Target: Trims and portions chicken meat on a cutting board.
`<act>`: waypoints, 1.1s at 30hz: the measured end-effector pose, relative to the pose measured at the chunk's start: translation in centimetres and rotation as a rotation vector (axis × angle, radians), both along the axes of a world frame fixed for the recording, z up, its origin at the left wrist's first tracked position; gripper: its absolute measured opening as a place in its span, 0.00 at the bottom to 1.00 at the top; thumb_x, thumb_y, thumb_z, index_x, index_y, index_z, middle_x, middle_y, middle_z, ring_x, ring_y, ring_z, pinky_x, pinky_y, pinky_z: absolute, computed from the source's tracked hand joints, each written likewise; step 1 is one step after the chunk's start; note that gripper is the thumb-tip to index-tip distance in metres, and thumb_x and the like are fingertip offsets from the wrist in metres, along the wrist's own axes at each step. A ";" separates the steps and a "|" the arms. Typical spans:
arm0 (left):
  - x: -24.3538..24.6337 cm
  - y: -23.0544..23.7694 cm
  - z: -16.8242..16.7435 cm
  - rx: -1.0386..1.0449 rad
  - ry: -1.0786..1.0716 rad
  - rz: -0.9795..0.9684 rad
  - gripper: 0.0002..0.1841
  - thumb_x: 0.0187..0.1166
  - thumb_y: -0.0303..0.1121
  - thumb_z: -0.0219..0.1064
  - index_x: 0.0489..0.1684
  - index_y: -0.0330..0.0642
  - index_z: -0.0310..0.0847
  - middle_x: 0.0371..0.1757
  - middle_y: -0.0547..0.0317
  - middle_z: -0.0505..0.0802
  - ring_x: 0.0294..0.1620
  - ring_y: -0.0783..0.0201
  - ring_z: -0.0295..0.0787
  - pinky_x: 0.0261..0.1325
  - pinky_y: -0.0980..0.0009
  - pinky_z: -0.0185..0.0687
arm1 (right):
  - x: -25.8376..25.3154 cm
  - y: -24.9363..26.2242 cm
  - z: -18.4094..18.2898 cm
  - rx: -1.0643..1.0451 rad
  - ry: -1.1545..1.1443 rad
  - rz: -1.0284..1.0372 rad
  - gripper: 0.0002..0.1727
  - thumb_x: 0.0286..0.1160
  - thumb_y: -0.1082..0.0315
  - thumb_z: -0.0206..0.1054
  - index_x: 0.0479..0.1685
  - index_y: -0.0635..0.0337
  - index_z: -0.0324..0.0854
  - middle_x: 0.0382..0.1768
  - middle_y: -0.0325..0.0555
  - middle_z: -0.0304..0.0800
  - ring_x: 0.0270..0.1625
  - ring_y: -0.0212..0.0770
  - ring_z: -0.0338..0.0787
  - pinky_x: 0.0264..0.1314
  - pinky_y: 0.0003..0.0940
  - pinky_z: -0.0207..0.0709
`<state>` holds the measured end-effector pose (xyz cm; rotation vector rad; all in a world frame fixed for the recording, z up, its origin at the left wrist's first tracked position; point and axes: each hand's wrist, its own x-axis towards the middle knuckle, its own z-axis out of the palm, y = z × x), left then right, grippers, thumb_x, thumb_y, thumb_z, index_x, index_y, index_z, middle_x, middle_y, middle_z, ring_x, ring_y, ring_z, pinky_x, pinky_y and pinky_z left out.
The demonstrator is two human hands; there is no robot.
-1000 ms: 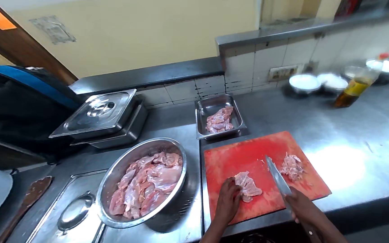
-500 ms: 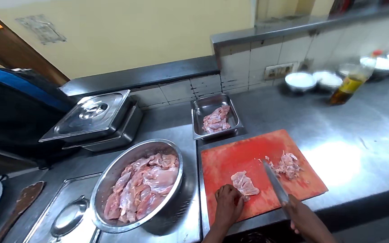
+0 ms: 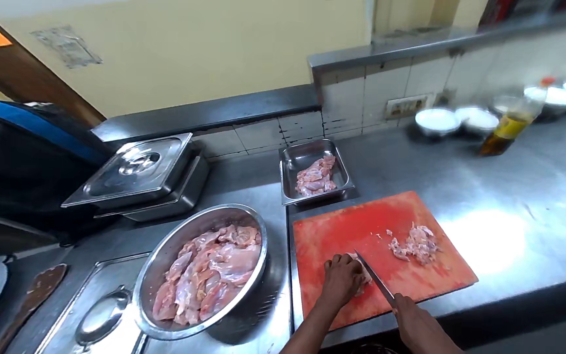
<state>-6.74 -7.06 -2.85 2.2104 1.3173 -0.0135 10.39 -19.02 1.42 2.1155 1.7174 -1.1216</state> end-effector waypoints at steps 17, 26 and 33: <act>-0.1 0.7 0.0 -0.054 -0.084 -0.085 0.16 0.84 0.36 0.60 0.59 0.40 0.90 0.67 0.46 0.90 0.76 0.45 0.78 0.81 0.46 0.67 | -3.8 7.2 -0.7 0.065 0.018 0.005 0.24 0.92 0.66 0.45 0.82 0.65 0.60 0.69 0.68 0.77 0.66 0.65 0.87 0.65 0.56 0.82; -0.7 0.2 -0.6 -0.009 -0.149 -0.053 0.15 0.85 0.40 0.63 0.55 0.43 0.92 0.65 0.49 0.91 0.75 0.47 0.80 0.81 0.48 0.68 | 5.1 6.1 -1.4 0.123 -0.022 -0.207 0.29 0.90 0.67 0.50 0.89 0.64 0.58 0.73 0.69 0.78 0.72 0.66 0.83 0.73 0.62 0.75; -0.9 1.2 0.4 -0.084 -0.119 -0.081 0.18 0.84 0.43 0.65 0.64 0.47 0.89 0.67 0.51 0.90 0.74 0.48 0.80 0.80 0.45 0.67 | 2.8 2.5 0.9 0.082 0.081 -0.193 0.26 0.92 0.63 0.52 0.83 0.67 0.63 0.66 0.70 0.82 0.65 0.65 0.87 0.68 0.61 0.79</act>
